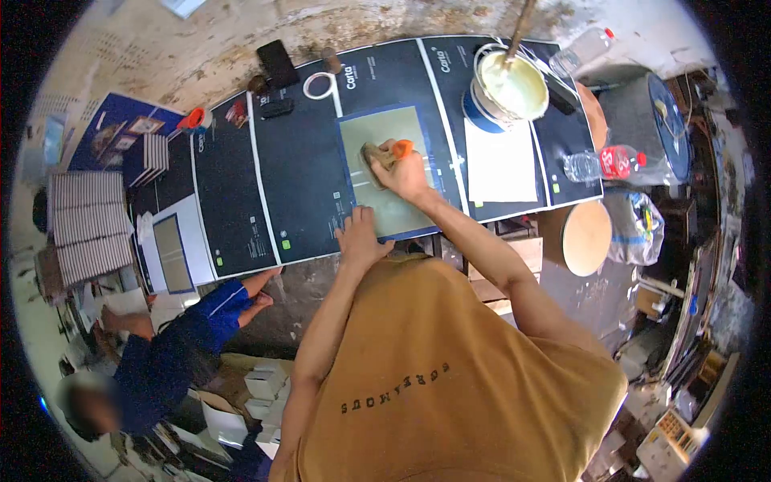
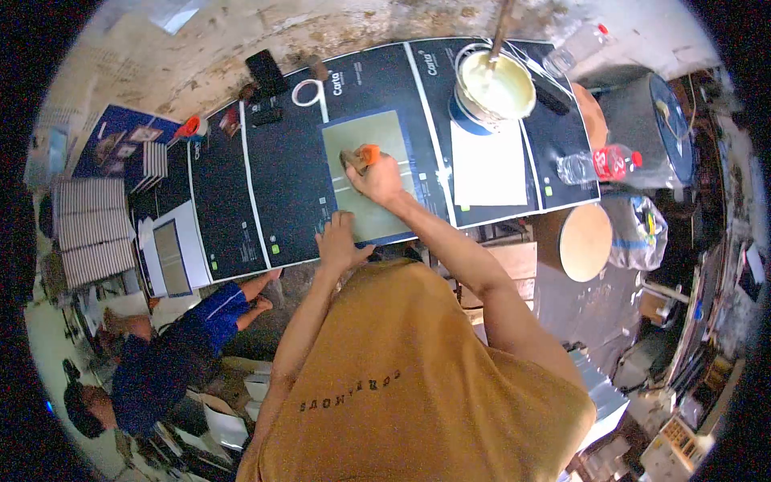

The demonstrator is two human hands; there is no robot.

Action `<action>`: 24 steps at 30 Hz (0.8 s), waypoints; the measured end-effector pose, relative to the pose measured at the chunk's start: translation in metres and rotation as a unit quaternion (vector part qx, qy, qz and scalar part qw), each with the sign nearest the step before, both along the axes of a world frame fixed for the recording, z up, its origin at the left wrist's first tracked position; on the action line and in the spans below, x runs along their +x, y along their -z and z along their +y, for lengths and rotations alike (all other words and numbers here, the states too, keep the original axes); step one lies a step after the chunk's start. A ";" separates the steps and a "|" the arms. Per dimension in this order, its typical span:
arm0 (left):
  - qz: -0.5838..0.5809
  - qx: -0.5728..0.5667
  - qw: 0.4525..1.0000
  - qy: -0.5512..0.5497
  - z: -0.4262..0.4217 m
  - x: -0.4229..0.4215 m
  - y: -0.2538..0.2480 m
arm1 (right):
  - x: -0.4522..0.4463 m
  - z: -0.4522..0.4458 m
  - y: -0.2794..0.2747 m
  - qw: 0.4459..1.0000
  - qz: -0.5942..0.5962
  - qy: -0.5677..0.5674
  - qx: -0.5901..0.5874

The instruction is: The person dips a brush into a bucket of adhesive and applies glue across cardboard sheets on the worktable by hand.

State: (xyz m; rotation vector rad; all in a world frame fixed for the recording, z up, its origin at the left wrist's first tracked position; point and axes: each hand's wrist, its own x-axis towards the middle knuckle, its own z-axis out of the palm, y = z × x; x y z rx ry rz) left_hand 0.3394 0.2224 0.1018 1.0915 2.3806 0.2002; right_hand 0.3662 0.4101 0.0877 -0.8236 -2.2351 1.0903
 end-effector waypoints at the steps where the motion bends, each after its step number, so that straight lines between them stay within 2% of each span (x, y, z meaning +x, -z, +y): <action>1: 0.000 0.002 1.000 0.002 0.001 0.001 -0.001 | 0.009 0.006 0.006 1.000 -0.020 0.021 -0.010; 3: 0.004 0.004 1.000 0.000 0.001 0.000 -0.003 | 0.035 0.031 0.019 0.998 -0.057 0.020 0.012; 4: 0.005 0.006 1.000 0.000 0.002 -0.001 -0.003 | 0.054 0.041 0.004 0.995 0.029 0.087 0.043; 5: 0.005 0.008 1.000 0.001 0.002 -0.001 -0.003 | 0.072 0.055 -0.007 0.995 0.008 0.099 0.023; 6: 0.004 0.011 1.000 0.000 0.002 0.000 -0.003 | 0.092 0.076 0.012 0.994 -0.017 0.104 0.041; 7: 0.003 0.009 1.000 0.000 0.002 0.000 -0.004 | 0.109 0.086 -0.002 0.993 -0.002 0.095 0.062; 8: 0.002 0.007 1.000 -0.001 0.003 0.000 -0.004 | 0.123 0.098 0.008 0.984 -0.035 0.161 0.067; 10: -0.006 -0.004 1.000 -0.008 0.006 0.000 -0.008 | 0.128 0.093 -0.022 0.983 0.001 0.185 0.016; 13: -0.017 -0.017 1.000 -0.012 0.009 0.004 -0.013 | 0.113 0.056 -0.009 0.979 0.135 0.146 -0.041; 16: -0.009 -0.016 1.000 -0.005 0.011 0.006 -0.012 | 0.107 0.018 -0.003 0.989 0.071 0.125 -0.027; 20: -0.011 -0.028 1.000 0.000 0.013 0.003 -0.010 | 0.180 0.011 0.018 0.981 -0.018 0.188 -0.049; 22: -0.023 -0.015 1.000 0.004 0.006 0.006 -0.008 | 0.224 0.019 -0.026 0.964 -0.028 0.235 -0.122; 24: -0.031 0.011 0.999 0.014 0.010 -0.008 -0.010 | 0.275 0.029 -0.022 0.948 -0.067 0.311 -0.010</action>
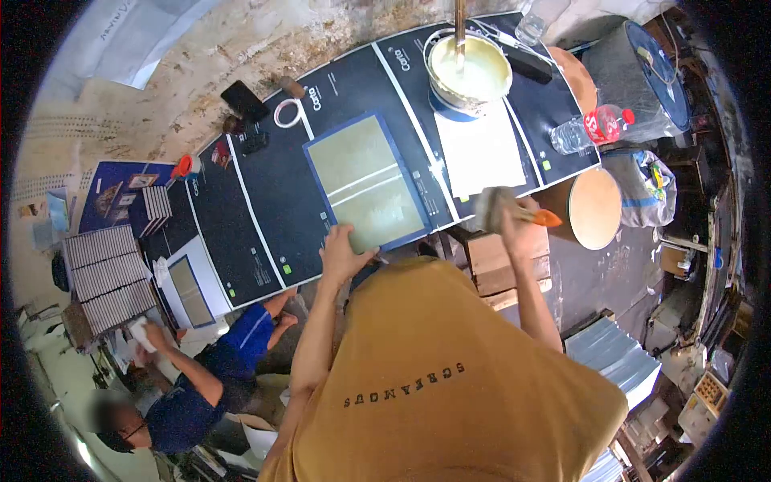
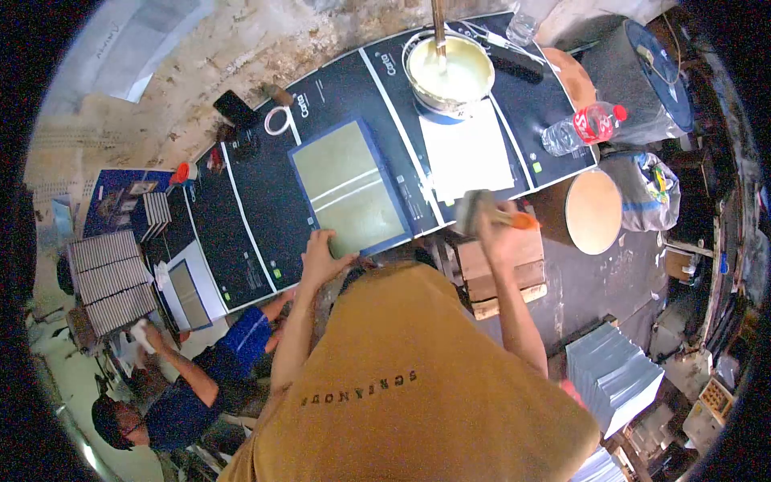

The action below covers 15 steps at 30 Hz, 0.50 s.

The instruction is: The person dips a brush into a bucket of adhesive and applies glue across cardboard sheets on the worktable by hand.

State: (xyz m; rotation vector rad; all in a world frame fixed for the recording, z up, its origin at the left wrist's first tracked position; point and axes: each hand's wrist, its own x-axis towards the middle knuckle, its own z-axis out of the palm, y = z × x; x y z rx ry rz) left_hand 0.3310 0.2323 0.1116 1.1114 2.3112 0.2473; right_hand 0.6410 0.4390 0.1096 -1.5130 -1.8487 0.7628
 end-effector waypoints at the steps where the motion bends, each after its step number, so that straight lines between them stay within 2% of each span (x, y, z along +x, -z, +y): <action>1: -0.034 0.028 0.998 -0.040 0.002 -0.015 0.005 | 0.021 0.008 0.007 0.999 0.017 0.021 0.044; 2: -0.069 0.052 0.993 -0.079 0.002 -0.033 0.017 | 0.037 0.011 0.013 0.995 0.033 0.043 0.084; 3: -0.105 0.075 0.985 -0.117 0.001 -0.050 0.028 | 0.047 0.014 0.014 0.991 0.083 0.081 0.066; 4: -0.087 0.096 0.981 -0.142 0.004 -0.064 0.038 | 0.050 0.014 0.011 0.983 0.132 0.117 0.049; 5: -0.070 0.120 0.976 -0.167 0.009 -0.078 0.048 | 0.036 0.010 -0.014 0.977 0.131 0.159 0.050; 6: -0.054 0.145 0.969 -0.194 0.017 -0.089 0.056 | 0.030 0.006 -0.017 0.975 0.126 0.172 0.061; 8: -0.045 0.110 0.972 -0.205 0.032 -0.105 0.066 | 0.018 0.003 -0.021 0.971 0.117 0.190 0.089; 9: -0.042 0.093 0.972 -0.213 0.037 -0.110 0.068 | 0.007 -0.004 -0.021 0.969 0.138 0.191 0.075; 12: -0.011 0.053 0.976 -0.209 0.051 -0.112 0.061 | -0.022 -0.033 -0.032 0.981 0.108 0.151 0.051; 15: -0.026 0.068 0.974 -0.216 0.048 -0.116 0.060 | -0.040 -0.060 -0.032 0.980 0.147 0.128 0.039</action>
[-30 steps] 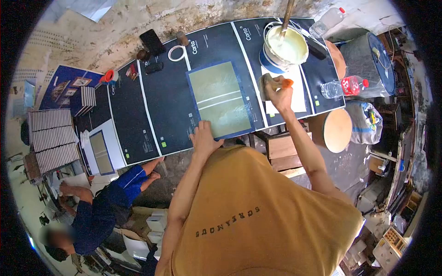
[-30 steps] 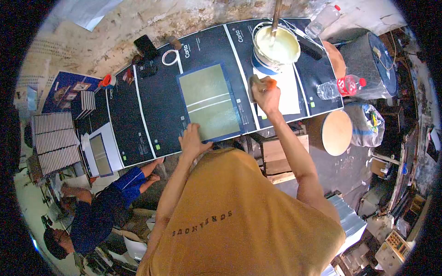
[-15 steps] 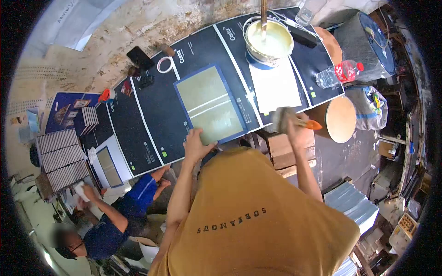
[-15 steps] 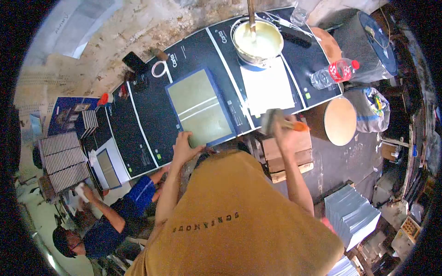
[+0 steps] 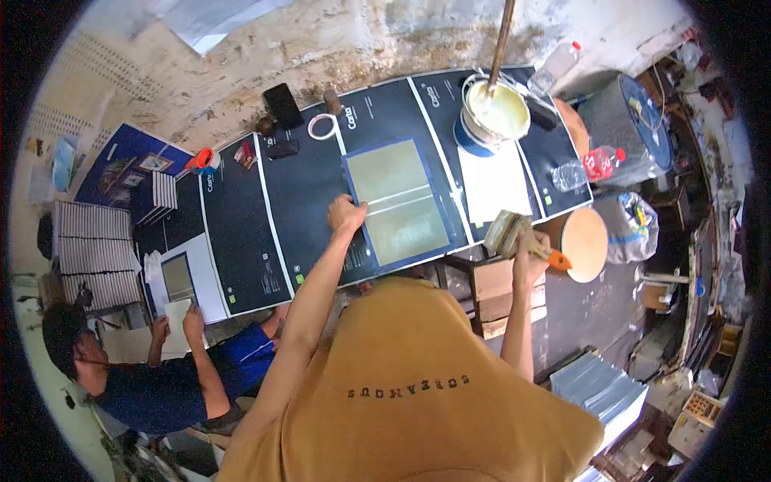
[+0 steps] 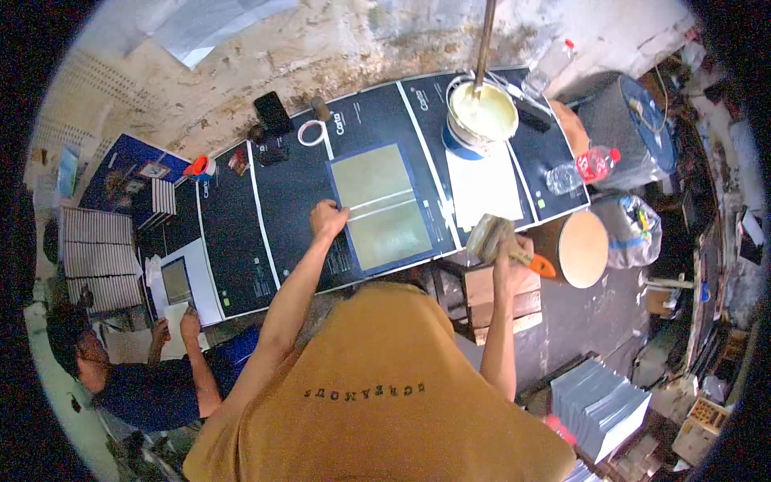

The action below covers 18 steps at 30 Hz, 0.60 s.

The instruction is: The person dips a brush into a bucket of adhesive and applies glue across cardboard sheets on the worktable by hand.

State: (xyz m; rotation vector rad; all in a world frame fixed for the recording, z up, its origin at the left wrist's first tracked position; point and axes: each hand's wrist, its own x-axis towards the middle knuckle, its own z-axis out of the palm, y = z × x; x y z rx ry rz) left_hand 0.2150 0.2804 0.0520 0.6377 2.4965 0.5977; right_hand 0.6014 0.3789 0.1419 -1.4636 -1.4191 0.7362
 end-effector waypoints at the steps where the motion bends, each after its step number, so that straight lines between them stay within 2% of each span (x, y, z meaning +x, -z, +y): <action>1: 0.001 0.007 1.000 0.007 0.000 -0.003 0.002 | 0.001 -0.007 0.002 1.000 -0.026 -0.003 -0.009; 5: -0.045 0.031 0.998 -0.015 -0.017 -0.026 -0.007 | -0.008 -0.034 0.012 1.000 -0.024 0.012 0.009; 9: -0.088 0.064 0.992 -0.066 -0.050 -0.068 0.026 | -0.002 -0.040 0.023 1.000 -0.003 0.026 0.010; 10: -0.070 0.051 0.994 -0.066 -0.064 -0.074 0.008 | 0.002 -0.039 0.024 1.000 0.006 0.025 0.018; 12: -0.086 0.049 0.992 -0.083 -0.091 -0.096 0.008 | 0.010 -0.035 0.028 0.999 0.023 0.017 0.016; 14: -0.104 0.063 0.986 -0.111 -0.128 -0.125 0.038 | 0.019 -0.028 0.035 0.999 0.045 0.002 0.021; 17: -0.077 0.040 0.992 -0.091 -0.192 -0.174 0.071 | 0.020 -0.023 0.028 0.999 0.026 -0.007 0.019; 18: -0.025 0.013 0.997 -0.076 -0.211 -0.178 0.048 | 0.017 -0.021 0.025 0.999 0.028 -0.012 0.020</action>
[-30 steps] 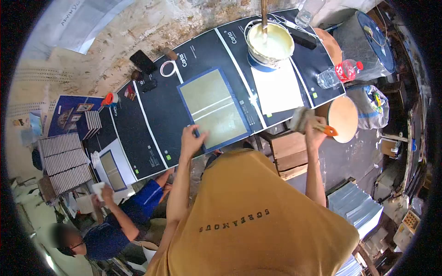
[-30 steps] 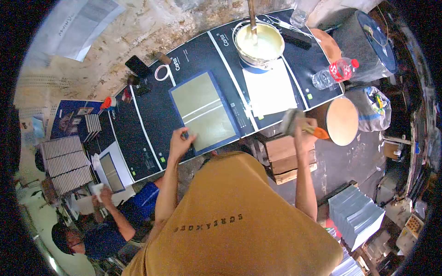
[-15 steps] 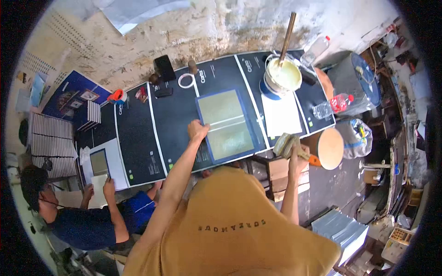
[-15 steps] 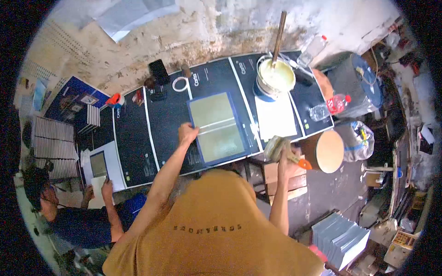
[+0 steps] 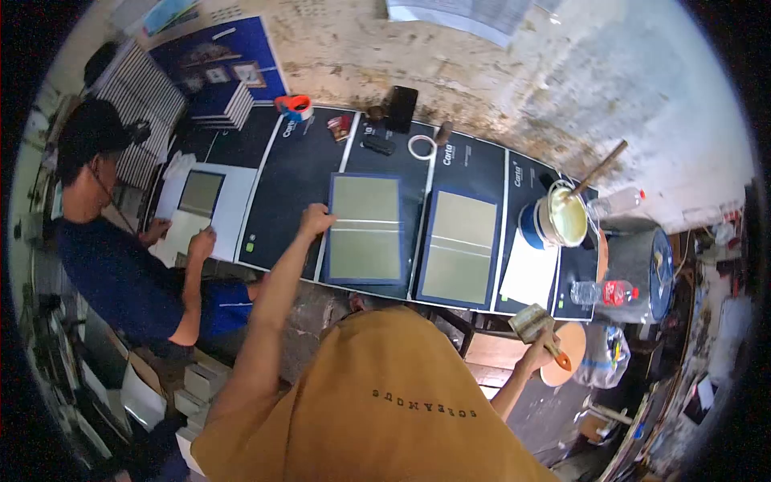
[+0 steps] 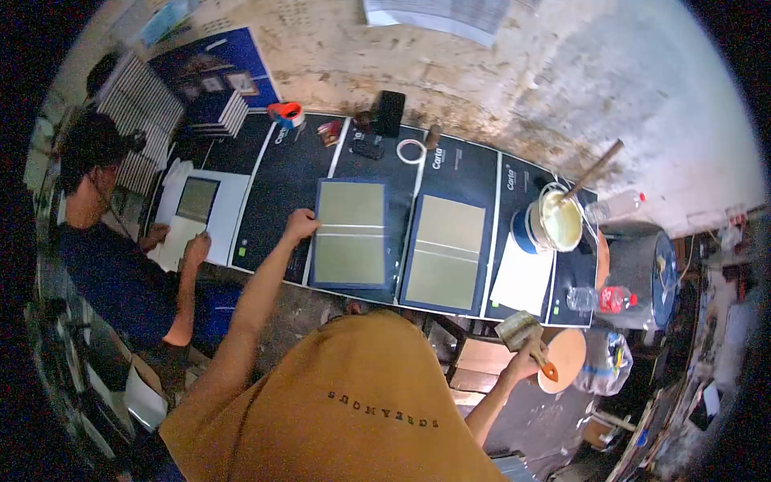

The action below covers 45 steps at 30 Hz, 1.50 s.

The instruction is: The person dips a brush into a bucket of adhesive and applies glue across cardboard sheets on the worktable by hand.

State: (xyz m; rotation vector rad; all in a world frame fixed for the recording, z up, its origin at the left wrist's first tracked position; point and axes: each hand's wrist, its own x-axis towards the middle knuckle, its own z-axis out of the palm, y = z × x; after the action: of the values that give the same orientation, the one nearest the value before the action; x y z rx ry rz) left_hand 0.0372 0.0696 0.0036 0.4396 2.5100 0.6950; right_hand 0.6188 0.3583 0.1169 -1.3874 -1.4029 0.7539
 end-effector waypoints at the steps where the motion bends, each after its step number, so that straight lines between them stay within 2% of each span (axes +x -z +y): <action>1: -0.023 -0.009 1.000 -0.017 -0.020 -0.011 0.001 | -0.001 0.003 -0.001 1.000 0.003 -0.005 0.002; 2: -0.017 -0.083 0.996 -0.009 -0.036 -0.023 0.001 | 0.002 0.009 0.002 1.000 -0.015 -0.012 0.001; 3: -0.011 -0.157 0.988 0.000 -0.049 -0.032 -0.005 | -0.006 0.009 -0.004 1.000 0.025 -0.007 -0.007; 6: 0.009 -0.169 0.983 -0.071 -0.090 -0.052 0.005 | -0.020 0.013 -0.015 0.999 0.023 -0.025 -0.018; 9: 0.022 -0.140 0.973 -0.182 -0.115 -0.058 -0.011 | -0.031 0.016 -0.019 0.998 0.032 -0.057 0.003; 12: 0.136 -0.092 0.964 -0.208 -0.125 -0.059 -0.012 | -0.049 0.007 -0.038 0.995 0.071 -0.073 -0.020; 14: 0.140 -0.007 0.971 -0.196 -0.114 -0.065 0.003 | -0.063 0.005 -0.045 0.992 0.096 -0.077 -0.025; 15: 0.143 0.034 0.971 -0.189 -0.106 -0.063 0.008 | -0.070 0.005 -0.046 0.984 0.147 -0.092 -0.049; 17: 0.102 0.132 0.982 -0.090 -0.065 -0.041 0.004 | -0.081 0.006 -0.046 0.957 0.244 -0.120 -0.100; 18: 0.170 0.218 0.958 -0.078 -0.032 -0.025 0.011 | -0.089 0.011 -0.041 0.946 0.278 -0.097 -0.136; 19: 0.101 0.261 0.959 -0.043 -0.003 -0.002 -0.016 | -0.080 0.022 -0.029 0.920 0.304 -0.122 -0.214; 20: 0.131 0.303 0.943 -0.031 0.025 0.030 -0.042 | -0.065 0.037 -0.017 0.887 0.328 -0.144 -0.290; 21: 0.095 0.234 0.967 -0.024 0.051 0.053 -0.075 | -0.055 0.047 -0.009 0.848 0.349 -0.165 -0.364; 22: 0.115 0.239 0.964 0.008 0.074 0.075 -0.078 | -0.068 0.043 -0.015 0.840 0.372 -0.134 -0.371; 24: 0.087 0.250 0.961 0.080 0.109 0.118 -0.085 | -0.078 0.041 -0.029 0.822 0.419 -0.105 -0.371; 25: 0.110 0.281 0.950 0.077 0.125 0.142 -0.074 | -0.078 0.042 -0.031 0.811 0.444 -0.089 -0.370; 26: 0.077 0.298 0.946 0.097 0.134 0.162 -0.076 | -0.062 0.059 -0.019 0.807 0.455 -0.108 -0.361; 27: 0.104 0.342 0.924 0.139 0.142 0.176 -0.063 | -0.044 0.068 -0.016 0.787 0.470 -0.134 -0.376; 29: 0.170 0.406 0.879 0.182 0.146 0.193 -0.058 | -0.028 0.072 -0.032 0.782 0.506 -0.146 -0.332; 30: 0.187 0.411 0.873 0.185 0.147 0.190 -0.045 | -0.008 0.088 -0.027 0.763 0.537 -0.174 -0.316; 31: 0.201 0.415 0.867 0.189 0.144 0.182 -0.032 | -0.005 0.084 -0.047 0.776 0.534 -0.145 -0.302; 33: 0.108 0.357 0.912 0.169 0.110 0.159 -0.043 | -0.002 0.087 -0.077 0.789 0.547 -0.114 -0.255; 34: 0.003 0.333 0.940 0.069 0.095 0.147 -0.027 | -0.012 0.085 -0.103 0.791 0.558 -0.091 -0.233; 35: 0.092 0.314 0.944 0.049 0.073 0.131 -0.021 | -0.014 0.082 -0.120 0.793 0.568 -0.068 -0.210; 36: 0.125 0.300 0.946 -0.005 0.052 0.117 -0.003 | 0.020 0.111 -0.098 0.771 0.593 -0.159 -0.170; 37: 0.111 0.238 0.962 -0.077 0.027 0.116 -0.012 | 0.014 0.110 -0.117 0.759 0.610 -0.166 -0.156; 38: 0.088 0.242 0.960 -0.107 -0.002 0.116 -0.012 | 0.011 0.115 -0.130 0.754 0.615 -0.185 -0.138; 39: 0.117 0.244 0.952 -0.143 -0.026 0.123 -0.008 | 0.012 0.122 -0.135 0.748 0.619 -0.206 -0.121; 41: 0.256 0.245 0.924 -0.145 -0.094 0.124 0.084 | 0.032 0.156 -0.119 0.762 0.581 -0.266 -0.110; 43: 0.225 0.084 0.965 -0.108 -0.147 0.164 0.093 | 0.017 0.171 -0.124 0.801 0.548 -0.218 -0.105; 44: 0.178 0.119 0.967 -0.135 -0.166 0.188 0.107 | 0.014 0.183 -0.122 0.812 0.539 -0.200 -0.106; 45: 0.113 -0.054 0.984 -0.124 -0.175 0.222 0.096 | 0.014 0.198 -0.121 0.824 0.528 -0.180 -0.101</action>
State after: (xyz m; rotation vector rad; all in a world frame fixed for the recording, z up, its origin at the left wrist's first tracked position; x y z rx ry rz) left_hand 0.2590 -0.1054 -0.0926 0.1753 2.8336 0.6255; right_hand 0.6324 0.5567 0.2380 -0.5862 -0.6675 1.6361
